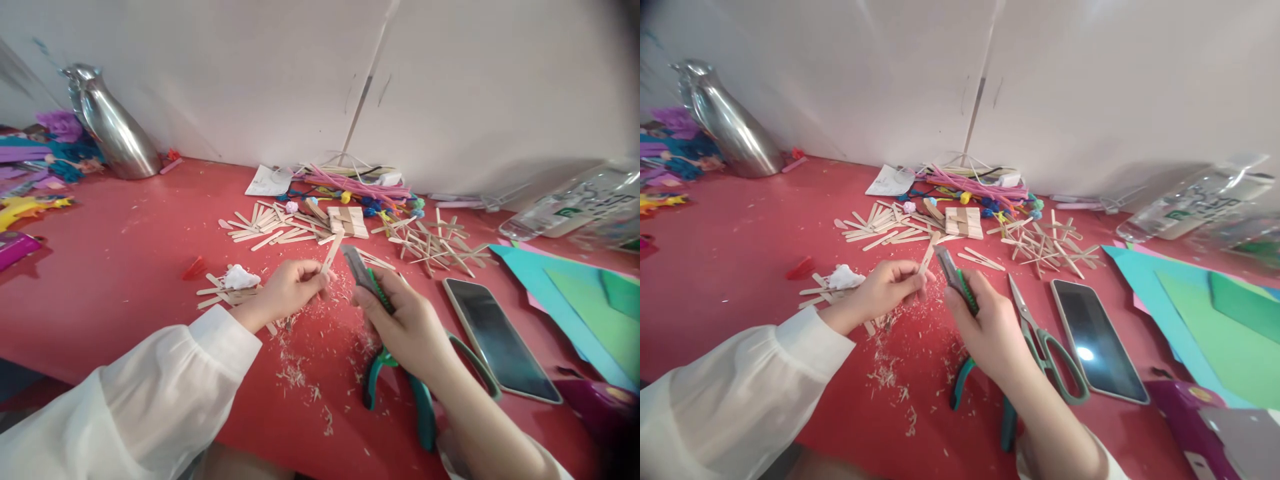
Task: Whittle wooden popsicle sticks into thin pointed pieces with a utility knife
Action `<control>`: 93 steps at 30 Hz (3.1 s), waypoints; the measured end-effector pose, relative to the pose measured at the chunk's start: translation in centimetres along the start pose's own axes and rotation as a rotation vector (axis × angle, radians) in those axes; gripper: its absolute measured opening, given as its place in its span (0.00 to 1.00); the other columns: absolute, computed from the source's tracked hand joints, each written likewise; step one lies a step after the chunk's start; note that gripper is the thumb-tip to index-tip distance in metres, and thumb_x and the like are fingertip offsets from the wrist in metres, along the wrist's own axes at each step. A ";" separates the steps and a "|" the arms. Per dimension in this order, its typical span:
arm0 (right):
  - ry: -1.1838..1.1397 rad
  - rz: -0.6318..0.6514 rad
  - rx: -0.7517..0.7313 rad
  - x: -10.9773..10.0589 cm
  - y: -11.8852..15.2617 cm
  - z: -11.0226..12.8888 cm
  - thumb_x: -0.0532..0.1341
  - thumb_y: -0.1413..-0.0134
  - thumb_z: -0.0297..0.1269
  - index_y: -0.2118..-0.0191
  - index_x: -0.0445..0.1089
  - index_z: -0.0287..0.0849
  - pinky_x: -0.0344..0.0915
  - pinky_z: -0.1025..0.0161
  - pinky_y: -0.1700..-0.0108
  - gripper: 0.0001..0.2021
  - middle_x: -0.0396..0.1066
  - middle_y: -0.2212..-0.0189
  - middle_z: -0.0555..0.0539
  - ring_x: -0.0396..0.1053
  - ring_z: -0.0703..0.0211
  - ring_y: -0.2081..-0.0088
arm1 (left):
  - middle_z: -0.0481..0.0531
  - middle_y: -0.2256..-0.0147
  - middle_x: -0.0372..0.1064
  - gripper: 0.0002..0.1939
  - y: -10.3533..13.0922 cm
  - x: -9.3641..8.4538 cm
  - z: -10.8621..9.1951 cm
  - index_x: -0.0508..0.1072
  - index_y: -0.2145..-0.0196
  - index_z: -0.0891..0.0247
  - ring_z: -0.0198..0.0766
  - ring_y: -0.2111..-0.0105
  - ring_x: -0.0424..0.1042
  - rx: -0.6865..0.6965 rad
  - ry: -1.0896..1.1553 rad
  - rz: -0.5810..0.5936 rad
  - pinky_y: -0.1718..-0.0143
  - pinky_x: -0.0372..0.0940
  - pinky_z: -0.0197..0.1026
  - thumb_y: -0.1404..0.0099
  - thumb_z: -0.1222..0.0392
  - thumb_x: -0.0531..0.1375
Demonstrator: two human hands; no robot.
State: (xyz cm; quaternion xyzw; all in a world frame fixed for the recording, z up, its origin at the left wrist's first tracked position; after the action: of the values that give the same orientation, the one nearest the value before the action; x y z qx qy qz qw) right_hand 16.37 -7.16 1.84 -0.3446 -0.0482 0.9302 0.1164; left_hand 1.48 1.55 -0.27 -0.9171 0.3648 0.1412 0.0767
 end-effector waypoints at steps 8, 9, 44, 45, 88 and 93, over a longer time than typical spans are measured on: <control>0.192 0.026 -0.060 0.3 0.2 -0.3 0.50 0.43 0.45 0.73 0.58 0.45 0.53 0.69 0.80 0.12 0.58 0.86 0.57 0.56 0.66 0.84 | 0.46 0.79 0.63 0.15 0.4 -0.1 -0.5 0.66 0.77 0.65 0.27 0.81 0.60 -0.001 -0.080 -0.092 0.78 0.55 0.31 0.36 0.55 0.50; 0.196 0.037 -0.054 0.3 0.3 -0.3 0.50 0.43 0.45 0.72 0.58 0.45 0.53 0.69 0.80 0.12 0.59 0.85 0.56 0.57 0.66 0.84 | 0.45 0.80 0.63 0.15 0.4 -0.1 -0.5 0.66 0.77 0.65 0.27 0.81 0.60 -0.005 -0.082 -0.098 0.79 0.55 0.31 0.36 0.55 0.51; 0.261 0.030 0.024 1.1 1.0 1.1 0.47 0.44 0.45 0.72 0.57 0.45 0.52 0.67 0.81 0.11 0.60 0.85 0.54 0.58 0.63 0.86 | 0.44 0.82 0.61 0.14 0.3 -0.2 -0.4 0.66 0.78 0.65 0.27 0.83 0.60 0.018 -0.117 -0.222 0.79 0.55 0.31 0.36 0.59 0.51; 0.271 0.035 0.020 1.1 1.0 1.1 0.46 0.44 0.45 0.72 0.57 0.45 0.53 0.67 0.80 0.12 0.60 0.85 0.54 0.58 0.63 0.85 | 0.43 0.82 0.60 0.14 0.3 -0.2 -0.5 0.66 0.78 0.65 0.27 0.83 0.59 0.019 -0.124 -0.217 0.79 0.55 0.31 0.37 0.60 0.51; 0.361 0.027 0.023 1.3 1.0 1.0 0.47 0.45 0.43 0.65 0.63 0.43 0.49 0.68 0.82 0.12 0.54 0.88 0.57 0.53 0.64 0.87 | 0.45 0.82 0.62 0.16 0.2 0.0 -0.4 0.65 0.78 0.64 0.30 0.81 0.62 0.094 -0.280 -0.240 0.77 0.55 0.32 0.36 0.57 0.50; 0.486 0.027 0.021 1.5 1.1 0.9 0.47 0.44 0.44 0.63 0.65 0.43 0.49 0.67 0.81 0.14 0.61 0.86 0.52 0.62 0.58 0.84 | 0.44 0.82 0.61 0.17 0.3 0.1 -0.3 0.65 0.77 0.64 0.30 0.81 0.61 0.092 -0.282 -0.225 0.78 0.54 0.32 0.35 0.54 0.49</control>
State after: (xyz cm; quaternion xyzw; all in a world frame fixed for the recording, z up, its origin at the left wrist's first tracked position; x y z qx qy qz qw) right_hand 14.48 -7.89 1.44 -0.5579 -0.0046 0.8218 0.1158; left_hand 1.47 1.20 -0.06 -0.9188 0.2517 0.2419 0.1844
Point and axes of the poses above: each hand's wrist, its own y-axis away from the middle knuckle, its own x-axis out of the palm, z = x × y, the point moved 2 cm from there along -y, towards the middle knuckle
